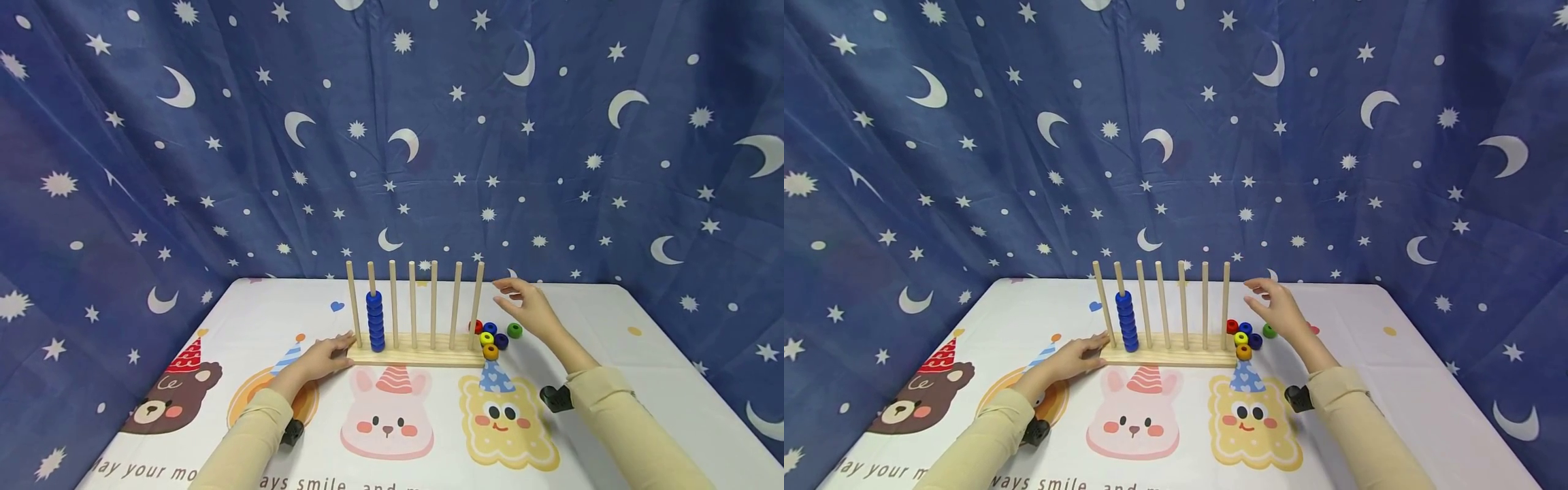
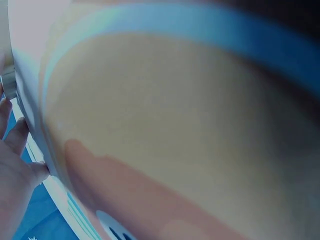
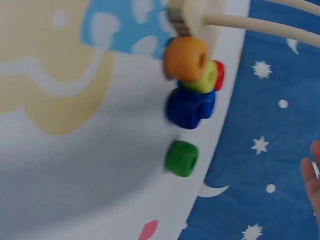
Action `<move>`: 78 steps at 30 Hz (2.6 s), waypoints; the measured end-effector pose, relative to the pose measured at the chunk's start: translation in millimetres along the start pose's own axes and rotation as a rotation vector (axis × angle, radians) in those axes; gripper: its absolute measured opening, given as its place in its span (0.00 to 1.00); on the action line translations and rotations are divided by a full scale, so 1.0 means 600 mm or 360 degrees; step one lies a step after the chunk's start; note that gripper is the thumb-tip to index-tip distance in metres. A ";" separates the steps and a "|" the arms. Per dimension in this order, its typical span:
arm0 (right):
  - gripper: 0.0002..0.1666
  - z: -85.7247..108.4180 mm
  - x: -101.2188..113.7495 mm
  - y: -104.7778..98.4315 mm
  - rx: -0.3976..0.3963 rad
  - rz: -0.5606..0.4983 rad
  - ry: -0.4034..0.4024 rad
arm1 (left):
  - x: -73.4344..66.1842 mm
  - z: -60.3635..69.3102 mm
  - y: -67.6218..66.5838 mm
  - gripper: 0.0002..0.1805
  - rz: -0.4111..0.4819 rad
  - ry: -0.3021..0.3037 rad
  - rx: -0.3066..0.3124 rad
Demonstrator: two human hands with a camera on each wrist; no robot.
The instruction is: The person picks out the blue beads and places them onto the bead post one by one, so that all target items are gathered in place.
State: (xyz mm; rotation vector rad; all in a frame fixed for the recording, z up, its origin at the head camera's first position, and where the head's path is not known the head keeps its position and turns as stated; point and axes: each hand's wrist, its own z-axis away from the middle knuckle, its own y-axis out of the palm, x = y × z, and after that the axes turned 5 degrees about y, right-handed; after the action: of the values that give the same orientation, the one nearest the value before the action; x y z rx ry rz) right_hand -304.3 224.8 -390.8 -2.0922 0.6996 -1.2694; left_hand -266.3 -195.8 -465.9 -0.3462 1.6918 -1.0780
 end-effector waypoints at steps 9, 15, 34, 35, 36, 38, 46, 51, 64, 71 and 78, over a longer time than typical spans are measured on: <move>0.18 0.000 -0.028 0.019 0.0255 0.0128 0.0011 | -0.004 0.000 0.001 0.30 0.0002 -0.0002 -0.0005; 0.18 -0.002 -0.045 0.033 0.0366 0.0152 -0.0007 | -0.006 0.004 0.000 0.29 0.0005 -0.0001 -0.0014; 0.15 -0.018 -0.071 0.037 0.0724 0.0302 0.0014 | -0.009 0.001 -0.008 0.30 -0.0006 -0.0016 0.0025; 0.15 -0.017 -0.073 0.036 0.0731 0.0291 0.0039 | -0.010 0.000 -0.007 0.30 -0.0003 -0.0010 0.0031; 0.15 -0.016 -0.074 0.035 0.0741 0.0283 0.0055 | -0.011 -0.001 -0.007 0.30 -0.0002 -0.0005 0.0033; 0.15 -0.017 -0.075 0.033 0.0779 0.0275 0.0055 | -0.011 -0.002 -0.006 0.30 -0.0004 -0.0001 0.0032; 0.15 -0.022 -0.071 0.051 0.0856 0.0322 0.0043 | -0.004 0.003 -0.002 0.30 -0.0017 -0.0006 0.0012; 0.14 -0.025 -0.062 0.061 0.0836 0.0369 0.0053 | -0.001 0.006 -0.003 0.30 -0.0018 -0.0011 0.0006; 0.13 -0.027 -0.082 0.066 0.0729 0.0496 0.0037 | -0.004 -0.001 -0.002 0.30 -0.0007 -0.0019 0.0009; 0.14 -0.025 -0.082 0.057 0.0654 0.0426 0.0034 | -0.005 -0.001 -0.002 0.30 0.0004 -0.0004 0.0005; 0.15 -0.024 -0.081 0.060 0.0668 0.0383 0.0070 | -0.006 0.009 0.002 0.29 0.0009 -0.0018 -0.0006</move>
State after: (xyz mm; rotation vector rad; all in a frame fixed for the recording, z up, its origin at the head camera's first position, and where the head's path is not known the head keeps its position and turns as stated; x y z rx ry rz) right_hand -341.7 230.5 -439.9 -1.5963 0.6194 -1.2083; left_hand -259.8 -195.5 -464.9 -0.3487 1.6841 -1.0671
